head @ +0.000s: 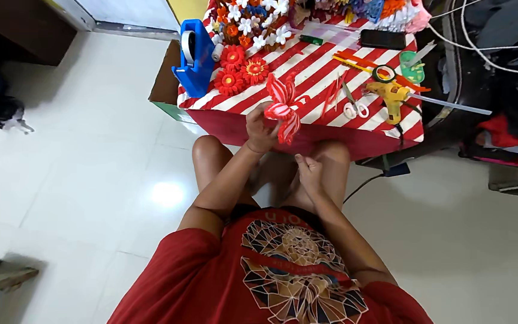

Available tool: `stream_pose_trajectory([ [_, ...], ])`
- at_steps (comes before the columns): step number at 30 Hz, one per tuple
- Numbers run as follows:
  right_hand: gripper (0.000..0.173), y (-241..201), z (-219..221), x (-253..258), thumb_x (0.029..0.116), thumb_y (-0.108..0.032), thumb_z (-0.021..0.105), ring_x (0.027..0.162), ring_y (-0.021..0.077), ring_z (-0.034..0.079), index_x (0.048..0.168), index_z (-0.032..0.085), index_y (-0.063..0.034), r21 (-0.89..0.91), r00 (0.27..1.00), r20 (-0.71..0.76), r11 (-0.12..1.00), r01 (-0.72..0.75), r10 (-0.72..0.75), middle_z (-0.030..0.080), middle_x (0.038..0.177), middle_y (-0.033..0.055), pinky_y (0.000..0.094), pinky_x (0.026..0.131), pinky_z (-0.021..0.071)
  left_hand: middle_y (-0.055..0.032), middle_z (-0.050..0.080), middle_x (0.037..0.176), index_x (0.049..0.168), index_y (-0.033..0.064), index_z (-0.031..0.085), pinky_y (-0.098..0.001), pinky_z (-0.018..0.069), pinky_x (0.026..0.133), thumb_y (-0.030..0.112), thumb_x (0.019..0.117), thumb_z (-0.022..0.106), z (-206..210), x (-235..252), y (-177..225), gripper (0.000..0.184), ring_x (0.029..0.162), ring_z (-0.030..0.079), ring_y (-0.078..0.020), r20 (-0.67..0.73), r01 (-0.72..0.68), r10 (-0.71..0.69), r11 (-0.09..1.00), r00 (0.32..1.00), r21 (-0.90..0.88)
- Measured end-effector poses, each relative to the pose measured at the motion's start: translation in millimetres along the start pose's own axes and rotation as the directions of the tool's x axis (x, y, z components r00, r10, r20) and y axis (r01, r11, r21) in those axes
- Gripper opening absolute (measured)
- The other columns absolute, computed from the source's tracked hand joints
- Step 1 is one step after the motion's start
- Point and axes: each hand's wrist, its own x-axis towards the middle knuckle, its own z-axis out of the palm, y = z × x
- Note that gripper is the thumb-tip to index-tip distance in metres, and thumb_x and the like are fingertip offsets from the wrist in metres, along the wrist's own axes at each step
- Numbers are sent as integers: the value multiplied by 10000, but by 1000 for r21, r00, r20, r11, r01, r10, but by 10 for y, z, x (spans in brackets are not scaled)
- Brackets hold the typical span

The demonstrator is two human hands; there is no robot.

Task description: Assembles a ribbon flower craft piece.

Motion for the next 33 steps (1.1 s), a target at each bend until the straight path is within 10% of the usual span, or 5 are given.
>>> stream_pose_trajectory([
  [2,217,-111,-32,54,961,-140,654,784,92,595,1003,638,72,27,993,113,999,42,-45,634,883,98,252,749,523,19,655,1176,1348,183,439,-259,543,967,153,961,707,-50,-15,-26,471,1081,651,-51,52,36,-39,997,998,66],
  [5,603,-348,-30,138,883,-187,767,945,170,639,1350,522,105,46,979,117,985,165,-169,634,1173,207,313,837,553,-141,694,1028,1206,22,520,-335,571,925,33,889,735,-93,-43,-32,384,1002,698,-184,132,87,-111,981,985,174],
  [10,720,-711,45,330,810,-275,844,1136,256,616,1324,500,94,-52,939,-104,944,325,-329,605,1246,242,387,968,525,-230,719,955,1007,-81,644,-395,595,876,-9,843,737,-72,-48,37,202,924,728,-301,259,94,-199,926,945,365],
  [20,249,-858,120,519,959,-56,655,1034,264,665,1187,687,39,-171,922,-187,935,309,-339,704,1096,181,392,932,536,-224,717,939,1030,-77,651,-390,605,844,16,858,726,-104,-169,-3,209,890,728,-303,300,-3,-131,914,945,406],
  [33,141,-889,-186,733,941,17,622,874,30,665,1069,675,43,77,953,83,955,286,-292,697,985,92,191,812,554,-213,732,962,1010,-81,685,-344,587,883,-37,833,720,-233,-46,-103,186,924,730,-277,403,47,-156,963,902,265],
])
